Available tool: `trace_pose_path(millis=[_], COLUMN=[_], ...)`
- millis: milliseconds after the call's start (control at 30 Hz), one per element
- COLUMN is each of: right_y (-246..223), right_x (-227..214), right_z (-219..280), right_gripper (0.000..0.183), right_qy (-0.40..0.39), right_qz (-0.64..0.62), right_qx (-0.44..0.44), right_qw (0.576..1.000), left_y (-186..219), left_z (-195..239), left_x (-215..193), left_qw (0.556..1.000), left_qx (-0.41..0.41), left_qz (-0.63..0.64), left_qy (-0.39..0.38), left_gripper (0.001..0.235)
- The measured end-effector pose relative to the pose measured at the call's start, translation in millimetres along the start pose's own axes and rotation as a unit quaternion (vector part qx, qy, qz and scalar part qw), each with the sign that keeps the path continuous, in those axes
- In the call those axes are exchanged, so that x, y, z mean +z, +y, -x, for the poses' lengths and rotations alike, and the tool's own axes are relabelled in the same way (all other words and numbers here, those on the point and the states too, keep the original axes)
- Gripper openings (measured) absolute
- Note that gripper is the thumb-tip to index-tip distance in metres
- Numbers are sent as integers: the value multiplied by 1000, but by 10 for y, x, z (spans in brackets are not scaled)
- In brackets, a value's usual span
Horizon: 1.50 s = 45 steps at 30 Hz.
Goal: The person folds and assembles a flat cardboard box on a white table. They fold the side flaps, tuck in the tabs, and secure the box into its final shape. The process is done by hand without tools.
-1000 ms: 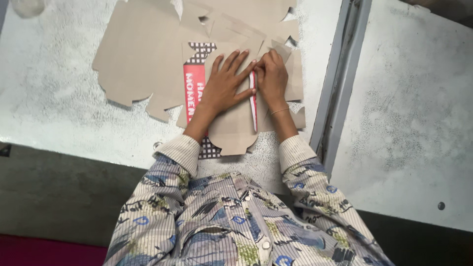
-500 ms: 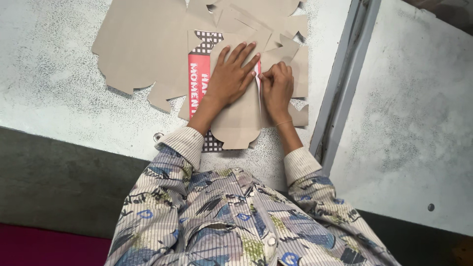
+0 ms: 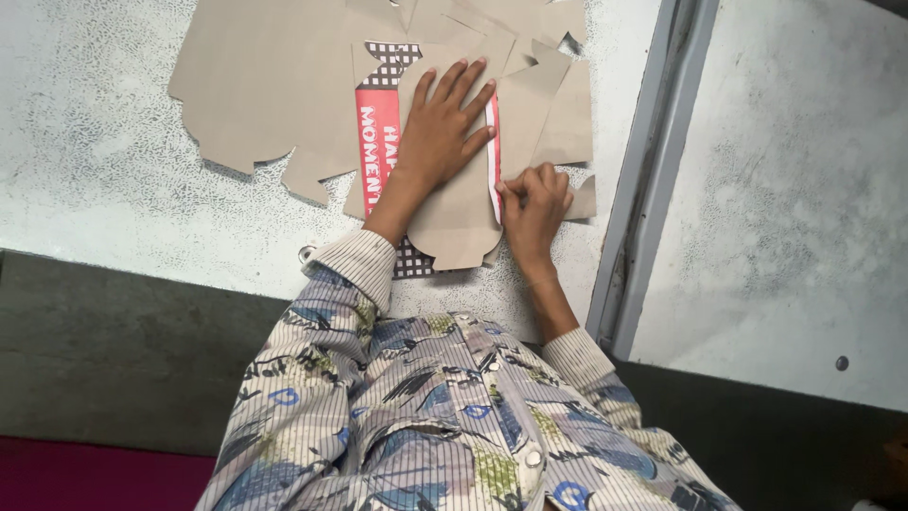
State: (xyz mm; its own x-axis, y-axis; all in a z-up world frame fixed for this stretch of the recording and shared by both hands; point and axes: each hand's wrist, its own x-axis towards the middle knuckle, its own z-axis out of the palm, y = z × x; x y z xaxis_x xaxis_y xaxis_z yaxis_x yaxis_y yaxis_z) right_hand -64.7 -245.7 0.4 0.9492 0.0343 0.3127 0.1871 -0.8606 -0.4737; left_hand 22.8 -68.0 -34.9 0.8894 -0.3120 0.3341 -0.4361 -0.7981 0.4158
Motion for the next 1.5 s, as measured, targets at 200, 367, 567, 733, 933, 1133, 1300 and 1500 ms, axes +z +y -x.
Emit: trace_pose_path(millis=[200, 367, 567, 733, 933, 1133, 1300, 1500], right_y=[-37, 96, 73, -41, -83, -118, 319, 1085], right_x=[-253, -369, -311, -98, -242, -46, -148, -726], right_z=[410, 509, 242, -150, -306, -269, -278, -245], right_gripper=[21, 18, 35, 55, 18, 16, 9, 10], right_qy=[-52, -87, -34, -123, -97, -128, -61, 42], right_qz=[11, -59, -99, 28, 18, 52, -18, 89], right_qx=[-4, 16, 56, 128, 82, 87, 102, 184], right_qw=[999, 994, 993, 984, 992, 987, 993, 978], left_y=[5, 64, 30, 220, 450, 541, 467, 389], left_z=[-9, 32, 602, 1201, 1567, 1552, 1582, 1656], left_x=[-44, -180, -517, -723, -951, -981, -932, -951], left_qw=[1000, 998, 958, 955, 972, 985, 982, 982], left_qx=[-1, -4, -157, -220, -168, -145, -168, -172], left_qz=[4, 60, 169, 156, 137, 89, 34, 26], left_qy=[-5, 31, 169, 121, 92, -36, -77, -75], left_gripper=[63, 58, 53, 54, 71, 137, 136, 127])
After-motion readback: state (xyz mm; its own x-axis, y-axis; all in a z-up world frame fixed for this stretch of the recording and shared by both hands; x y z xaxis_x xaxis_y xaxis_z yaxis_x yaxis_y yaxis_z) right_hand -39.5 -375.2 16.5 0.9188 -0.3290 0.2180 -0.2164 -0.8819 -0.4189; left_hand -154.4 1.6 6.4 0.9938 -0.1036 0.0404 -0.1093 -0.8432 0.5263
